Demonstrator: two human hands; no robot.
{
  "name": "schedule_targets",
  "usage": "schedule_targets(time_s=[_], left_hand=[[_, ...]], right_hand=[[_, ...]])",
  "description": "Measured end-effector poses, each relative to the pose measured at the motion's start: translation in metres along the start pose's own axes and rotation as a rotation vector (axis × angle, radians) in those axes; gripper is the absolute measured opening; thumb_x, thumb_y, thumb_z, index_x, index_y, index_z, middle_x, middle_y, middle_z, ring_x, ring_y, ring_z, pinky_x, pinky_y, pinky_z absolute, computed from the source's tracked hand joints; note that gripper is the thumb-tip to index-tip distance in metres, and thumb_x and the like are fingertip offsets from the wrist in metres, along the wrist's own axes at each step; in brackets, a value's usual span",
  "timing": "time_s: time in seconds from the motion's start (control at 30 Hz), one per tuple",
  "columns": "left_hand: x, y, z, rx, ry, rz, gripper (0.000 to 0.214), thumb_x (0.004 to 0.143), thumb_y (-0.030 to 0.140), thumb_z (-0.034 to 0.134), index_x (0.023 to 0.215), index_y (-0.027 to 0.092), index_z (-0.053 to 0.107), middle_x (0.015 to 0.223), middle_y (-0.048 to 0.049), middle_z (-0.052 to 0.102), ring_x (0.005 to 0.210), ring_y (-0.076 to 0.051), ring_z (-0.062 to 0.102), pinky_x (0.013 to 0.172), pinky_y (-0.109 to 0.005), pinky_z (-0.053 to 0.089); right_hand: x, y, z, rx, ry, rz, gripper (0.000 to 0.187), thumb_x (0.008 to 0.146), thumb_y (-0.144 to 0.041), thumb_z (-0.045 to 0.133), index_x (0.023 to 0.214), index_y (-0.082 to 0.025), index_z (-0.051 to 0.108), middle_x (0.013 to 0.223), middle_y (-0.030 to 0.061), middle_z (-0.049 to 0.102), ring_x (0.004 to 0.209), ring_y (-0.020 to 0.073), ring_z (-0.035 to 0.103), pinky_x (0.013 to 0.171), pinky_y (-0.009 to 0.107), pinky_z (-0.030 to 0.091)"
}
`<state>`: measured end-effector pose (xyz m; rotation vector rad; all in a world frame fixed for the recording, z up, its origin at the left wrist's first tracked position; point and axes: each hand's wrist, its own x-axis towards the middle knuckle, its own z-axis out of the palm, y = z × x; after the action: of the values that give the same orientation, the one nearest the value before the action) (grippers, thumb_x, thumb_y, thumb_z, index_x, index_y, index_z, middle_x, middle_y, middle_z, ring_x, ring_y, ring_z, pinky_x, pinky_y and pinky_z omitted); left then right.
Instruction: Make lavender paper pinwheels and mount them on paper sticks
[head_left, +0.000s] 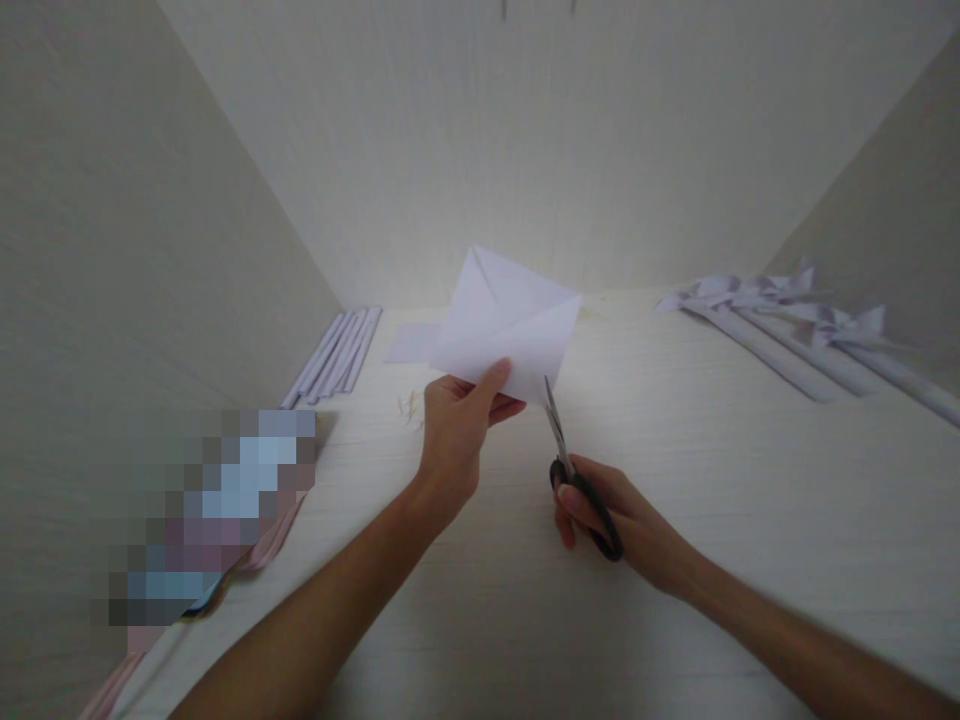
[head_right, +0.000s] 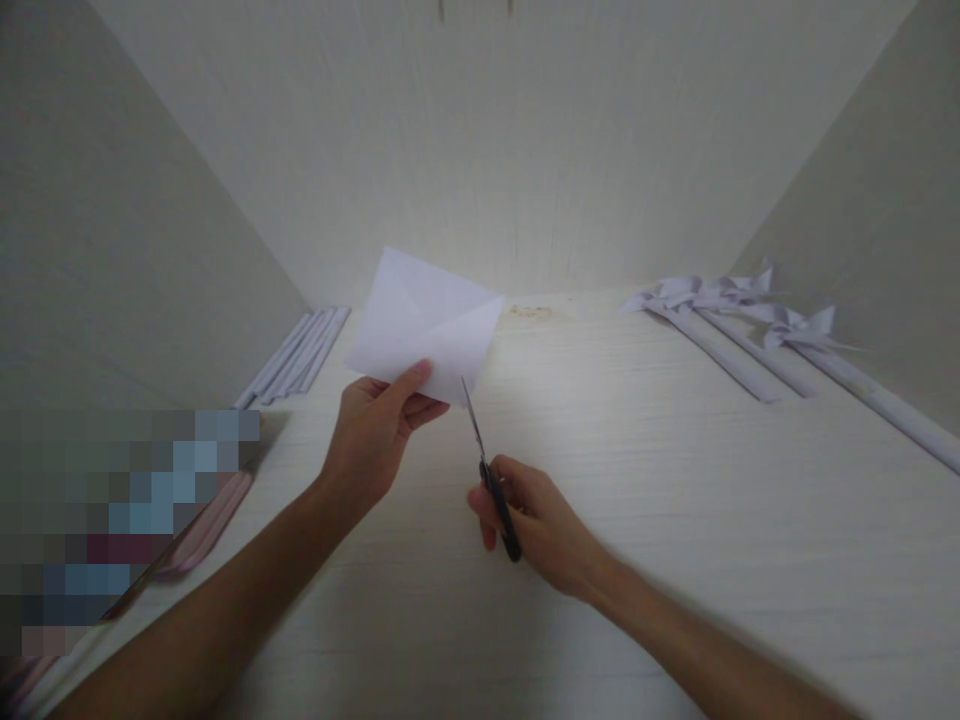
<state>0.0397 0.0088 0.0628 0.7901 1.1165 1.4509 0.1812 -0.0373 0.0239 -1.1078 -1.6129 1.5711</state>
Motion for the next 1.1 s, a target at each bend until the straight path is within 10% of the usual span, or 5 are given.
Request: schedule_targets(time_s=[1.1], left_hand=[[0.0004,-0.0035,0.0025,-0.032,0.033,0.021,0.017,0.061,0.024,0.065,0.065,0.009,0.061,0.061,-0.0028,0.063,0.053,-0.010,0.058,0.054,-0.023,0.051]], right_hand=[[0.0013,0.0060,-0.0018,-0.107,0.004,0.057,0.036,0.074,-0.051,0.048,0.062,-0.019,0.038,0.050,-0.0036,0.045,0.046,0.0083,0.040,0.043,0.022,0.029]])
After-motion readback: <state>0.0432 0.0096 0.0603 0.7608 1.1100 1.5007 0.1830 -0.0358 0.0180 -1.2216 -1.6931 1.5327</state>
